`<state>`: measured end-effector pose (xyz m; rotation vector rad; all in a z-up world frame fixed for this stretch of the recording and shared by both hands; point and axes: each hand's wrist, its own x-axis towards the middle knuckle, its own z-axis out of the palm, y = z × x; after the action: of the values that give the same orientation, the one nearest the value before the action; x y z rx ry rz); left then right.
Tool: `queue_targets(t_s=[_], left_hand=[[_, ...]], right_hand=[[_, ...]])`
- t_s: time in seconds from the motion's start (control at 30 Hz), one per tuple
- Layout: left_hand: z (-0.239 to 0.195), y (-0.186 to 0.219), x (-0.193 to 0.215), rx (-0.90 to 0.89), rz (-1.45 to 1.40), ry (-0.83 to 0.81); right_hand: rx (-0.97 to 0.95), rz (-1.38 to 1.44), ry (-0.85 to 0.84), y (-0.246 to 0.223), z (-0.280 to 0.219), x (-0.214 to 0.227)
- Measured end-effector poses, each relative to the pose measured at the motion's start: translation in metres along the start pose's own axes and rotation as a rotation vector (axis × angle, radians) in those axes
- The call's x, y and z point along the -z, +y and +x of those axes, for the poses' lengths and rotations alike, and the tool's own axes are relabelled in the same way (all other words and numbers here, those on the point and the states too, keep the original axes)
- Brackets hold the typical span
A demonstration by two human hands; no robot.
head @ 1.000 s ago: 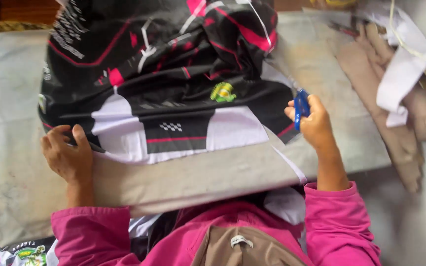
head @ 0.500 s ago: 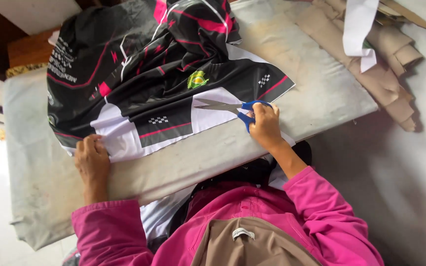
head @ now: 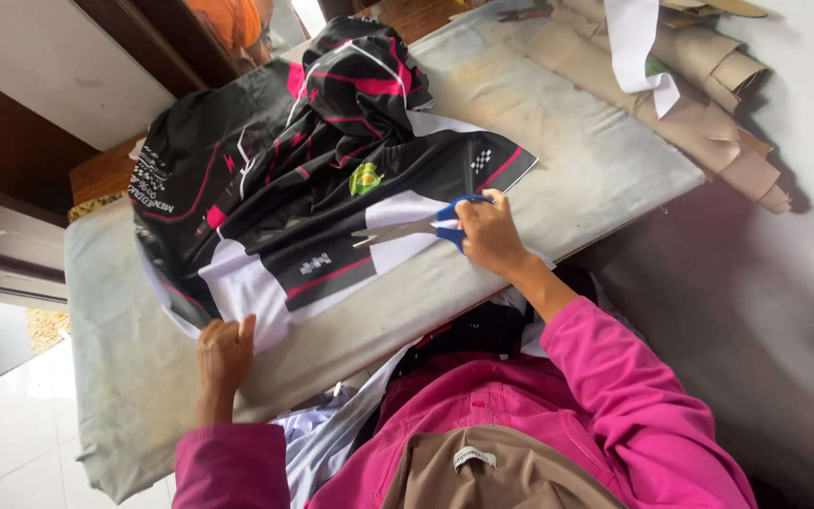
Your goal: Cutting out garment patterns from printed fabric using scissors
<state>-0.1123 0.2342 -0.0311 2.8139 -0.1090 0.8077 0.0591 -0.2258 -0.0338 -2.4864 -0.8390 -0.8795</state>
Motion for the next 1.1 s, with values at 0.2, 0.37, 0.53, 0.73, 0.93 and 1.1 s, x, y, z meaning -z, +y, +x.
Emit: queue_targets(t_s=[0.2, 0.37, 0.53, 0.73, 0.93, 1.1], left_hand=[[0.005, 0.07, 0.058, 0.136, -0.128, -0.404], [0.057, 0.106, 0.09, 0.264, 0.079, -1.024], [0.124, 0.128, 0.052, -0.082, -0.018, -0.421], [0.211, 0.126, -0.1, 0.131, -0.103, -0.284], [0.224, 0.089, -0.224, 0.308, 0.051, -0.293], [0.24, 0.109, -0.183, 0.254, -0.021, 0.14]], right_hand=[[-0.101, 0.045, 0.092, 0.016, -0.028, 0.038], [-0.283, 0.197, -0.006, 0.038, -0.047, 0.048], [-0.537, -0.031, 0.032, 0.072, -0.017, 0.041], [-0.496, -0.241, 0.021, 0.096, 0.01, 0.004], [-0.361, -0.299, -0.024, 0.114, 0.018, 0.003], [-0.31, -0.449, 0.181, 0.151, 0.037, 0.012]])
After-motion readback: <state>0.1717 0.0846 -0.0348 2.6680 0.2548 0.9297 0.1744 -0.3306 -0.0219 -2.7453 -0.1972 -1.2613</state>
